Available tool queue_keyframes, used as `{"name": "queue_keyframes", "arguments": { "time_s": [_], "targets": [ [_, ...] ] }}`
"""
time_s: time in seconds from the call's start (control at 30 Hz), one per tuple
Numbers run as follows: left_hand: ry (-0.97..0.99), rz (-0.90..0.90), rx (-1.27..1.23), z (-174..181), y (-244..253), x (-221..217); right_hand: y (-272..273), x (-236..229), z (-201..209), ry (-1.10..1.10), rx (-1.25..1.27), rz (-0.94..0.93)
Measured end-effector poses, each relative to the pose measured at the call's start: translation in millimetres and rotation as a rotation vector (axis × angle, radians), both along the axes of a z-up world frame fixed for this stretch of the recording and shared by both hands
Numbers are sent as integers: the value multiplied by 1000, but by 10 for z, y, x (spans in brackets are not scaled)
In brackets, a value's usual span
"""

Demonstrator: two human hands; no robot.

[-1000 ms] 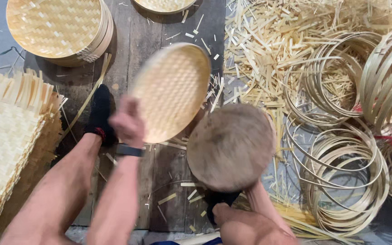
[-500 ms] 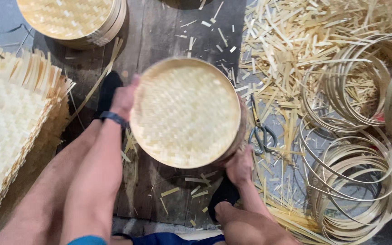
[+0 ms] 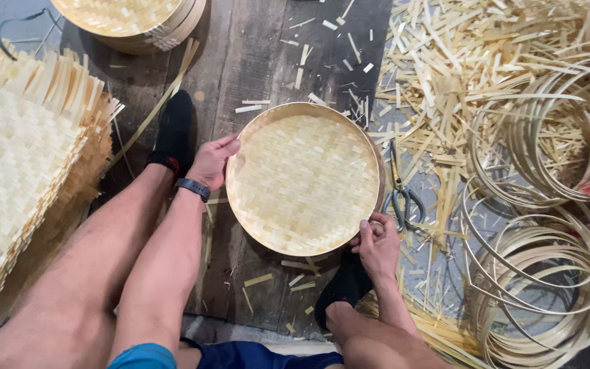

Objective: The person constructs a bamboo tray by placing a woven square over a wooden mold, fitting a circular bamboo rim around it, and then using shears to trim the excess bamboo strips from around the rim.

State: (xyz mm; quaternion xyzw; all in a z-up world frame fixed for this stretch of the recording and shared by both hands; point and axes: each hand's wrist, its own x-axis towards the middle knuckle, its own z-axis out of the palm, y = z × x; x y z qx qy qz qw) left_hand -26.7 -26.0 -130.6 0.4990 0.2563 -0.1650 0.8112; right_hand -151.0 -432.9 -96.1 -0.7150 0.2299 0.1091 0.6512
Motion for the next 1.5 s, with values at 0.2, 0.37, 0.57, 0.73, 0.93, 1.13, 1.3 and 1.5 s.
{"name": "queue_keyframes", "arguments": {
  "time_s": [0.2,0.37,0.57,0.73,0.93,1.13,1.3,1.5],
  "targets": [
    [-55,56,-89,-98,-87,5,-9,-116,-59,-24,49,-31],
    [-23,67,23,-26,-150,64,37,-176,-2,-24,98,-28],
    [-83,71,252,132,-286,36,31,-257,41,63,252,-22],
    [-977,-171,1381,534,-1038,-296,-5,-421,-15,252,248,227],
    [-1165,-914,1392,699,-2070,-1416,-128,-771,-331,32,-26,181],
    [-1146,-868,1289,535,-1384,-1185,-133,-913,-659,43,-177,45],
    [-1453,-754,1557,735,-218,12,-153,-863,-732,45,-291,60],
    [-991,-482,1936,987,1032,1316,-250,-969,-896,7,-481,111]
  ]
}}
